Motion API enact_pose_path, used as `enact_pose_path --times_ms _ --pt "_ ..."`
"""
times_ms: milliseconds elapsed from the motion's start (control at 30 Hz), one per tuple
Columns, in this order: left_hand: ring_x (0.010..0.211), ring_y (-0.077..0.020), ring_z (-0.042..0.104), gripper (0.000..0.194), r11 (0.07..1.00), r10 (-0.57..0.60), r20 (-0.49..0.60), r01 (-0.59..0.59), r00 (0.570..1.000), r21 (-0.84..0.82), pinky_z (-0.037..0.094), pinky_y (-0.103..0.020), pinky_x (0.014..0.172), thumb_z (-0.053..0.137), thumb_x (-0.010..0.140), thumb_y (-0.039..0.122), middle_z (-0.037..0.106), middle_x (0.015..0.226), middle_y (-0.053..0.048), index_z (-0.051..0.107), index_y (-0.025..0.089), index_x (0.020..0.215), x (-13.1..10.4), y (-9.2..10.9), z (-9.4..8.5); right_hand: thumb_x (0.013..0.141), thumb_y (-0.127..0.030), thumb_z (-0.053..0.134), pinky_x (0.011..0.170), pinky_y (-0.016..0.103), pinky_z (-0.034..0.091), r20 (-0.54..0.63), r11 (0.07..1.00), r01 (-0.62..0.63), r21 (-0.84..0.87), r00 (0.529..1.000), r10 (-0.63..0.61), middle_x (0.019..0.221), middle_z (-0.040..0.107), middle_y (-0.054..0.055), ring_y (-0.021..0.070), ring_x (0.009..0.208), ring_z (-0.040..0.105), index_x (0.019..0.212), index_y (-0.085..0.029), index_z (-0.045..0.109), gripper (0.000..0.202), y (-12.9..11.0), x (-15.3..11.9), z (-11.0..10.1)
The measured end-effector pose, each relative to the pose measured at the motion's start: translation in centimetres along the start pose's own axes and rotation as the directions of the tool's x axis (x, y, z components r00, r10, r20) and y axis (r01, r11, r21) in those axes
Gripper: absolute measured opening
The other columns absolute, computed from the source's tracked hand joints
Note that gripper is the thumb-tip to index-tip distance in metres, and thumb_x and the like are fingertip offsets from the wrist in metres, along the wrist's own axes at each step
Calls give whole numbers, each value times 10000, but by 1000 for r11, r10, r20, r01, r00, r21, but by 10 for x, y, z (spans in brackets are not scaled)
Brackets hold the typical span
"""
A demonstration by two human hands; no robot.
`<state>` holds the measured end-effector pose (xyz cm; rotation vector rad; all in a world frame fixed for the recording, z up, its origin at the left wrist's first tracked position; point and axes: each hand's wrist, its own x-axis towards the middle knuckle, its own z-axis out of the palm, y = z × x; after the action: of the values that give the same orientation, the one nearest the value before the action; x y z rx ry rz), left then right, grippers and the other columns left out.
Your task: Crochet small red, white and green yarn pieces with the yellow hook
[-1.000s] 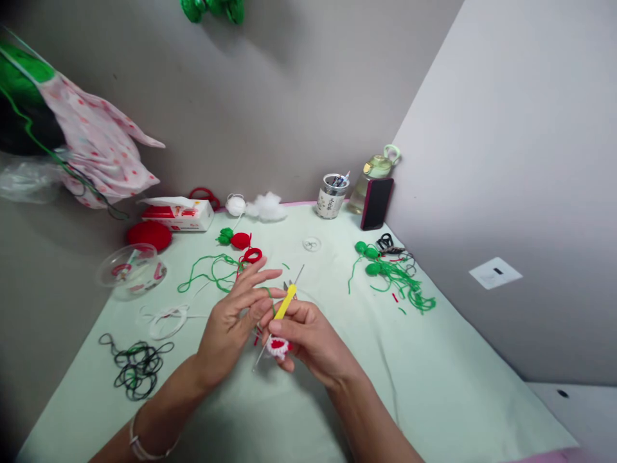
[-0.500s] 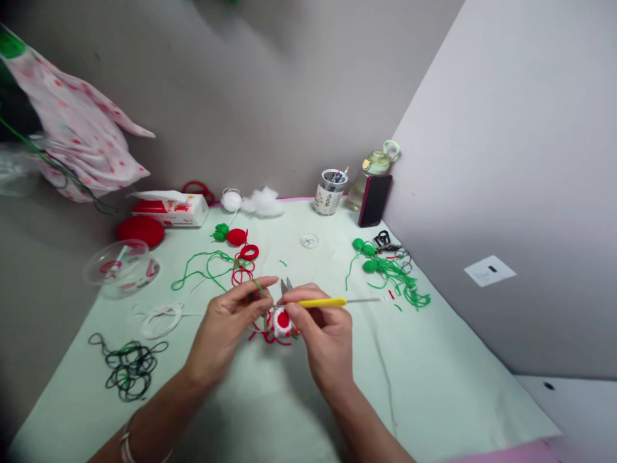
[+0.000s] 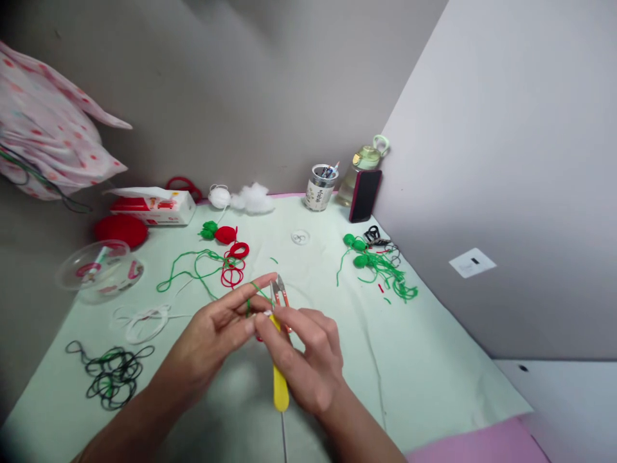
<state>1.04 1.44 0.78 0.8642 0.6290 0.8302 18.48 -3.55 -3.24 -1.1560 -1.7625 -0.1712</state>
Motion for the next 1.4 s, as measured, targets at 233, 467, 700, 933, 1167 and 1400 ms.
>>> enact_pose_path --times_ms 233,467,700,933,1167,1400 --pt "821 -118 687 452 985 -61 -39 54 997 -165 532 -220 800 925 802 272 737 865 0 816 275 1241 8 -4 1 964 -69 695 638 288 621 -165 931 -112 348 970 178 1017 753 42 173 853 722 1239 -366 783 415 -12 18 12" --pt "833 -135 684 441 980 -69 -138 41 988 -197 519 -259 852 960 747 306 715 829 3 840 270 1170 12 -4 2 973 -227 726 613 310 589 32 610 -390 689 858 512 937 767 56 178 766 703 1013 -282 829 123 -6 26 13" --pt "795 -141 687 401 983 -64 -119 42 991 -180 527 -287 833 906 802 295 696 830 5 827 280 1195 10 -2 -6 963 -310 736 574 292 566 135 429 -474 769 777 615 849 743 42 157 673 679 948 -241 806 99 -3 34 9" --pt "771 -117 675 288 991 15 -129 -31 992 -127 531 -245 791 868 848 278 715 833 10 847 278 1136 12 -6 -4 950 -370 743 529 262 497 278 273 -539 797 729 626 770 695 20 127 594 595 929 -229 797 152 1 40 10" --pt "866 -119 683 338 997 47 -129 -54 990 -53 538 -239 840 842 892 275 730 914 17 807 326 1225 13 -14 -3 1037 -238 634 673 288 533 173 614 -457 644 868 465 1014 776 53 164 839 665 1075 -278 817 191 -1 32 11" --pt "800 -99 654 451 978 -41 -217 -6 975 -210 514 -200 761 891 839 308 734 894 4 782 258 1274 13 -18 5 980 -90 660 788 332 610 -13 962 -172 210 984 178 1077 765 62 191 938 724 1169 -307 805 322 -9 23 15"
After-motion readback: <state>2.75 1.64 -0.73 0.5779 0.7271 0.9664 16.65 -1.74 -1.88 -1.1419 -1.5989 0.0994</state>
